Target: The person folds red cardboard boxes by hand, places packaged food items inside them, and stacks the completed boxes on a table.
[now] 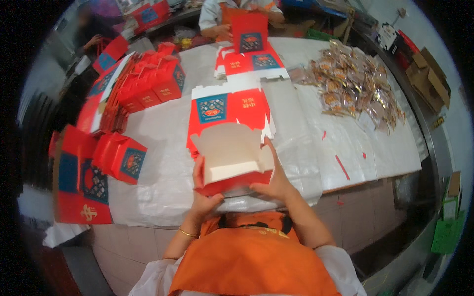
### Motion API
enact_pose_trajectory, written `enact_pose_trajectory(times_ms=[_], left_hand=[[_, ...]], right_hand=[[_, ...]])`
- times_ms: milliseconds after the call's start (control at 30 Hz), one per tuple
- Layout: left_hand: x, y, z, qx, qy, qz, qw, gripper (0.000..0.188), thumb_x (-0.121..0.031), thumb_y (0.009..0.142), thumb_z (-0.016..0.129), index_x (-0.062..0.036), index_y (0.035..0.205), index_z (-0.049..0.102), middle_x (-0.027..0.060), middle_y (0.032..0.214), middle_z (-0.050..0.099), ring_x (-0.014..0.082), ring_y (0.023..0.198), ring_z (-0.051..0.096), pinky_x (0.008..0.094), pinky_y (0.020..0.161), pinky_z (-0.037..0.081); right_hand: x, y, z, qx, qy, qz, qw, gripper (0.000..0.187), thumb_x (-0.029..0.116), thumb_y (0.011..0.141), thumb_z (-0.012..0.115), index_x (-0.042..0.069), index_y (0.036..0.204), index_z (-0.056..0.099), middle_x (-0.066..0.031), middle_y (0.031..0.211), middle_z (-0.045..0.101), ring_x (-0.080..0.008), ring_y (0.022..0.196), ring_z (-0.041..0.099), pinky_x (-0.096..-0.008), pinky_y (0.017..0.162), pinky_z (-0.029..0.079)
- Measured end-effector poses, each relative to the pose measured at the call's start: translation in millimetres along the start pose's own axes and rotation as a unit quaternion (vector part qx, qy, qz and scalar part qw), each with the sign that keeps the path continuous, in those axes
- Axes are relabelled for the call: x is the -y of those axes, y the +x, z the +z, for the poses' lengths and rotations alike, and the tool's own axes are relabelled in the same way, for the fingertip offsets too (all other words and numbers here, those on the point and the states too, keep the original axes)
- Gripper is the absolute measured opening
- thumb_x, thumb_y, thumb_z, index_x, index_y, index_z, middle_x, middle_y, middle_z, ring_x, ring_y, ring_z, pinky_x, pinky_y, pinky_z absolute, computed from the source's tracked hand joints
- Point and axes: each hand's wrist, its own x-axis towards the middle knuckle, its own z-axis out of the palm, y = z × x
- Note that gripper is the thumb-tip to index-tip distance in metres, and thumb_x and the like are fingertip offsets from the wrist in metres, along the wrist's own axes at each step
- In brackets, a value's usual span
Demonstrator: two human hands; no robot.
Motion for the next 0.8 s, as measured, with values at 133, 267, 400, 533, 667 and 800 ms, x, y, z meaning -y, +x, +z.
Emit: enact_pose_trajectory(times_ms=[133,267,400,533,667,800], left_hand=[[-15.4,-1.2,-7.7,0.001,-0.059,-0.038,0.998,0.111,-0.013,0.064,0.076,-0.0051,0.162,0.023,0.0195,0.168,0.018,0.0342,0.159,0.012,0.0456,0.128,0.015],[-21.8,11.3,-13.1,-0.045,-0.035,0.025,0.998,0.116,-0.037,0.069,0.084,-0.0037,0.16,0.02,0.0188,0.164,0.026,0.0335,0.153,0.026,0.0486,0.124,0.026],[-13.5,-10.0,-30.6,-0.118,-0.08,-0.014,0.99,0.134,-0.061,0.068,0.089,-0.0016,0.16,0.012,0.0182,0.16,0.029,0.0317,0.146,0.037,0.0475,0.117,0.039],[-35.9,-16.7,-22.8,-0.141,-0.036,-0.041,0.989,0.141,-0.064,0.066,0.091,-0.0005,0.161,0.009,0.0183,0.158,0.031,0.0319,0.144,0.04,0.047,0.115,0.041],[-25.1,-22.2,-21.1,-0.096,-0.056,-0.054,0.992,0.135,-0.049,0.068,0.094,-0.0001,0.161,0.008,0.0193,0.155,0.034,0.032,0.138,0.045,0.0464,0.109,0.045],[-27.7,-21.3,-15.3,-0.023,-0.078,-0.184,0.979,0.111,-0.029,0.075,0.091,0.0024,0.156,0.021,0.0192,0.137,0.054,0.0292,0.116,0.062,0.0436,0.093,0.054]], right_hand=[[-2.2,4.7,1.9,0.021,-0.044,0.002,0.999,0.131,0.029,0.065,0.095,0.006,0.165,0.013,-0.0174,0.166,0.026,-0.0334,0.154,0.025,-0.0456,0.124,0.025],[37.2,5.5,-4.6,0.161,-0.062,0.005,0.985,0.132,0.031,0.067,0.094,0.007,0.166,0.009,-0.0195,0.168,0.02,-0.0356,0.156,0.021,-0.0451,0.126,0.021],[69.9,18.3,-29.1,0.337,-0.025,0.061,0.939,0.132,0.031,0.071,0.092,0.007,0.167,0.004,-0.0192,0.171,0.013,-0.0315,0.159,0.015,-0.044,0.127,0.017],[26.4,51.2,-85.4,0.112,-0.14,0.078,0.981,0.091,0.022,0.083,0.082,0.008,0.158,0.034,-0.0153,0.155,0.043,-0.0282,0.137,0.047,-0.04,0.114,0.039],[-46.1,97.0,-168.4,-0.215,-0.344,0.146,0.902,0.06,0.018,0.091,0.073,0.007,0.147,0.053,-0.0144,0.141,0.057,-0.0294,0.124,0.059,-0.0401,0.104,0.048],[-79.9,111.6,-259.1,-0.303,-0.586,0.093,0.746,0.047,0.019,0.088,0.073,0.007,0.132,0.063,-0.0168,0.128,0.064,-0.0382,0.124,0.056,-0.0464,0.107,0.045]])
